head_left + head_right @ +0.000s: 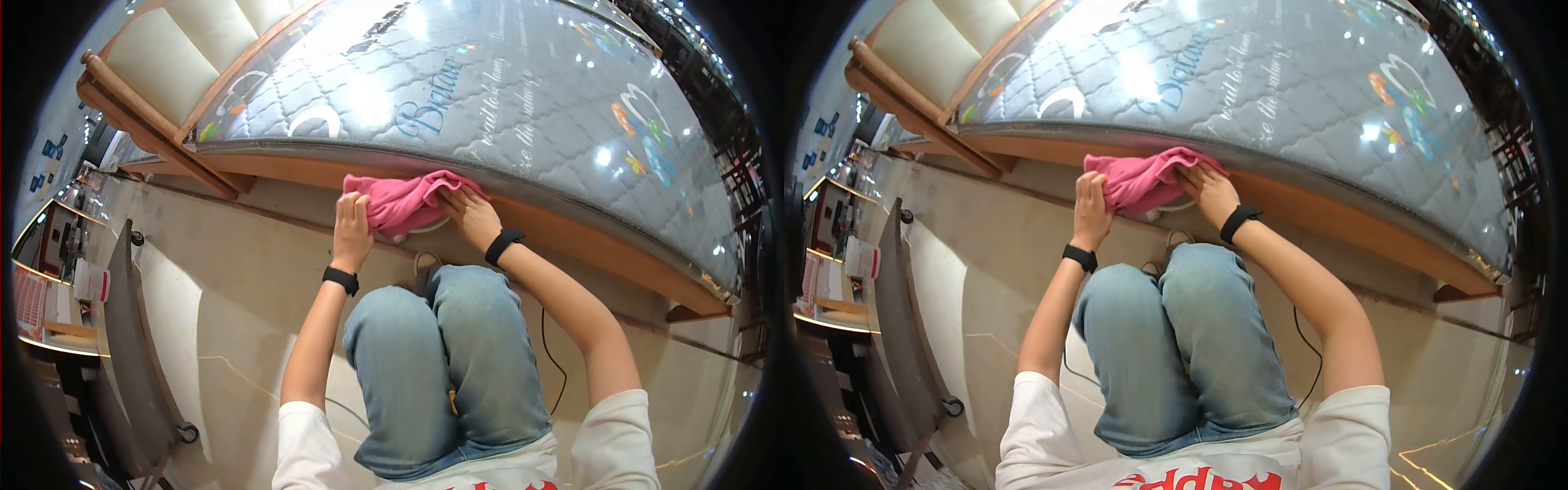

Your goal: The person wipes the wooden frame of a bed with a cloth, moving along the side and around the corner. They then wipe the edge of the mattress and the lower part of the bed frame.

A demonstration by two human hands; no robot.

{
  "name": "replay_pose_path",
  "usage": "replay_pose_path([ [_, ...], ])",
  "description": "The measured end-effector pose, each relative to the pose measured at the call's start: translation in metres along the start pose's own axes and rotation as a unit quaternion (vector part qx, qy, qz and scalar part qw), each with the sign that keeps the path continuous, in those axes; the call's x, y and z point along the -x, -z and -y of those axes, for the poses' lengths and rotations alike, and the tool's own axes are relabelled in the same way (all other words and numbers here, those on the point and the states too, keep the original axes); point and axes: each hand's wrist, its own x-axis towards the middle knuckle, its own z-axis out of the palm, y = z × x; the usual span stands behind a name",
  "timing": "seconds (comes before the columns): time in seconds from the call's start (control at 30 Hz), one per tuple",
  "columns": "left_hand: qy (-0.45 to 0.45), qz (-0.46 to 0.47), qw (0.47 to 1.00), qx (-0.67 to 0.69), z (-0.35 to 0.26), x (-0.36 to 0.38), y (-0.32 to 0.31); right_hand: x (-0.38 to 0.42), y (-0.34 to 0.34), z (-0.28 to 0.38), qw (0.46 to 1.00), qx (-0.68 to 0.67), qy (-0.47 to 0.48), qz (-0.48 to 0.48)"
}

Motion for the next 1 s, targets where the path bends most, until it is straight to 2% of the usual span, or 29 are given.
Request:
replay_pose_path([
  [0.07, -0.030, -0.009, 0.999, -0.007, 0.015, 0.001, -0.011, -0.001, -0.004, 0.008, 0.998, -0.033, -0.042, -0.017],
  [0.17, -0.027, -0.018, 0.999, 0.017, 0.039, 0.014, -0.035, -0.004, -0.026, 0.011, 0.996, -0.072, -0.046, -0.038],
  [0.27, -0.016, -0.009, 0.999, 0.027, 0.069, 0.017, -0.046, -0.018, -0.025, 0.019, 0.996, -0.070, -0.050, 0.008],
  [0.3, -0.014, -0.042, 0.998, 0.042, 0.073, 0.011, -0.046, -0.028, -0.018, 0.023, 0.993, -0.107, -0.056, 0.000],
  [0.4, -0.007, -0.062, 0.998, 0.028, 0.085, -0.012, -0.036, -0.040, -0.034, 0.034, 0.995, -0.072, -0.064, -0.008],
  [0.57, 0.007, 0.009, 1.000, 0.015, 0.120, -0.012, -0.062, -0.059, -0.042, 0.043, 0.998, -0.035, -0.045, 0.033],
  [0.7, 0.132, 0.023, 0.991, 0.027, 0.144, -0.002, -0.080, -0.101, -0.026, 0.061, 0.995, -0.055, -0.035, 0.074],
  [0.83, 0.108, -0.020, 0.994, 0.024, 0.168, -0.010, -0.078, -0.122, -0.043, 0.074, 0.996, -0.078, -0.032, -0.026],
  [0.93, 0.094, -0.023, 0.995, -0.001, 0.190, -0.014, -0.072, -0.138, -0.052, 0.081, 0.991, -0.123, -0.028, -0.048],
  [1.0, 0.088, -0.041, 0.995, -0.013, 0.202, -0.018, -0.068, -0.154, -0.059, 0.086, 0.991, -0.129, -0.003, -0.024],
])
